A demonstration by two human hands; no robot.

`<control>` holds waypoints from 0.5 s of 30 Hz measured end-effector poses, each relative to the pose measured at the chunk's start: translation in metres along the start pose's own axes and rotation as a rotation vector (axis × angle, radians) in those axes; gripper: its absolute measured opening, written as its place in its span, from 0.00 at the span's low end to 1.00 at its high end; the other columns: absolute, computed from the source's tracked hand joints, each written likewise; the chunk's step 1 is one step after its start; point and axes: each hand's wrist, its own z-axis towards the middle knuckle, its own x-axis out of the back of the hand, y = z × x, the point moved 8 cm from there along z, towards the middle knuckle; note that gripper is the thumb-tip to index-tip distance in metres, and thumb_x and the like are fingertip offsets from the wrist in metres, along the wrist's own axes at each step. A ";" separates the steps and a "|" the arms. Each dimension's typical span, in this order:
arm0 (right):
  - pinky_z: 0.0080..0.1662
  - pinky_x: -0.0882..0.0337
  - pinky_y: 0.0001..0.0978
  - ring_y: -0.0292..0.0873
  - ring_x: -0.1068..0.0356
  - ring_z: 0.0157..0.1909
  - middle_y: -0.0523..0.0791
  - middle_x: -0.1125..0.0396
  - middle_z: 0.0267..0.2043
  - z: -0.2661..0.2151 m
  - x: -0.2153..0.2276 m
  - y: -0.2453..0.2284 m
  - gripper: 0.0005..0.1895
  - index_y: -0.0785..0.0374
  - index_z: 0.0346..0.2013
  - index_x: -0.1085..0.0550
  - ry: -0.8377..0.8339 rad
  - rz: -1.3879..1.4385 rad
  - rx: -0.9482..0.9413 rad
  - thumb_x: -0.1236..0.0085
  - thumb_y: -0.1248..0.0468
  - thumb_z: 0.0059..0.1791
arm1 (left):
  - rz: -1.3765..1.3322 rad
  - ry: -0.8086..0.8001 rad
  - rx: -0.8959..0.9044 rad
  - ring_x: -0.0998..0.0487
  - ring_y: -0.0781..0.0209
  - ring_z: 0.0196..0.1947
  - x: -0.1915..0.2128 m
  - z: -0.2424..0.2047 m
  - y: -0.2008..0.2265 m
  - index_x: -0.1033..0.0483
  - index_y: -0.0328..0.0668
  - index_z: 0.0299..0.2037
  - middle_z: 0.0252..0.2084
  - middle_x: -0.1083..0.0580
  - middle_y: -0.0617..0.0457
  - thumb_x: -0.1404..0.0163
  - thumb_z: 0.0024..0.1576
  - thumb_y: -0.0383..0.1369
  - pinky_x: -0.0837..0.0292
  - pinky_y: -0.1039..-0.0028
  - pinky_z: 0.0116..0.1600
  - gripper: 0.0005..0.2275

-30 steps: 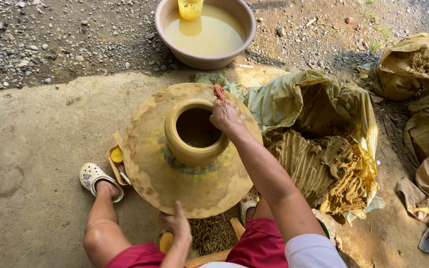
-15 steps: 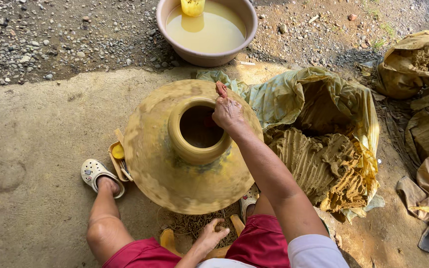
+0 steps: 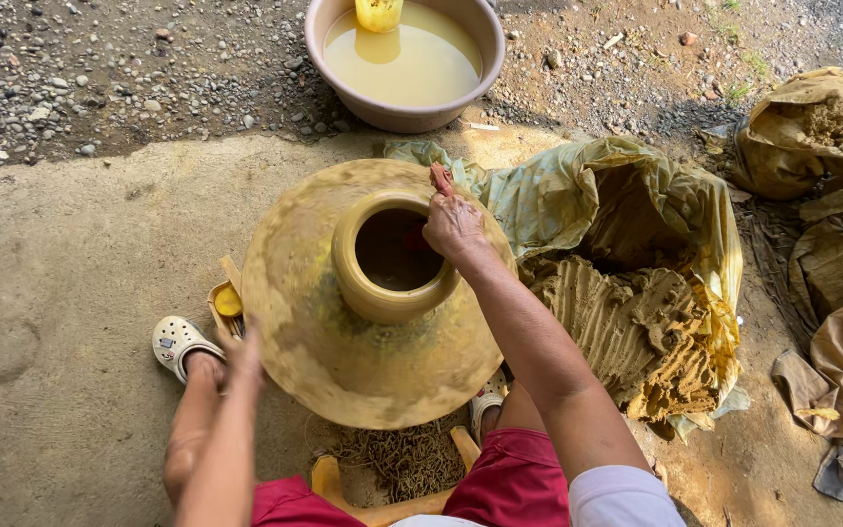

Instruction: The person shapes a piece of clay on a manual pottery wheel by hand, periodically dipping a red tool into a bucket of water and applying it to the inner and outer walls of the clay vessel to smooth and form the cylinder.

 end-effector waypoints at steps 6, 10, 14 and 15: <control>0.49 0.24 0.52 0.62 0.24 0.46 0.63 0.27 0.42 0.004 -0.005 0.000 0.16 0.74 0.45 0.25 0.033 0.034 0.022 0.50 0.69 0.45 | -0.093 -0.017 0.517 0.32 0.18 0.45 -0.088 -0.248 -0.127 0.30 0.19 0.53 0.52 0.33 0.11 0.57 0.71 0.55 0.27 0.41 0.48 0.32; 0.48 0.25 0.53 0.63 0.25 0.45 0.63 0.28 0.42 0.002 -0.001 -0.009 0.16 0.74 0.44 0.25 0.079 0.039 0.076 0.50 0.70 0.43 | 0.030 -1.169 0.495 0.26 0.63 0.62 -0.166 -0.365 -0.141 0.35 0.34 0.69 0.61 0.27 0.51 0.41 0.61 0.38 0.31 0.72 0.66 0.28; 0.50 0.25 0.53 0.62 0.24 0.46 0.63 0.27 0.41 -0.003 -0.002 -0.009 0.15 0.73 0.43 0.24 0.052 -0.006 0.055 0.49 0.69 0.44 | 0.342 -1.050 0.356 0.21 0.56 0.56 -0.160 -0.353 -0.137 0.37 0.42 0.69 0.56 0.22 0.45 0.44 0.58 0.36 0.27 0.69 0.63 0.29; 0.50 0.25 0.53 0.63 0.25 0.46 0.63 0.27 0.42 -0.004 0.001 -0.010 0.15 0.73 0.42 0.24 0.073 -0.014 0.071 0.49 0.69 0.44 | 0.327 -1.063 0.396 0.21 0.56 0.57 -0.160 -0.352 -0.132 0.36 0.43 0.69 0.57 0.22 0.46 0.44 0.58 0.36 0.27 0.69 0.63 0.28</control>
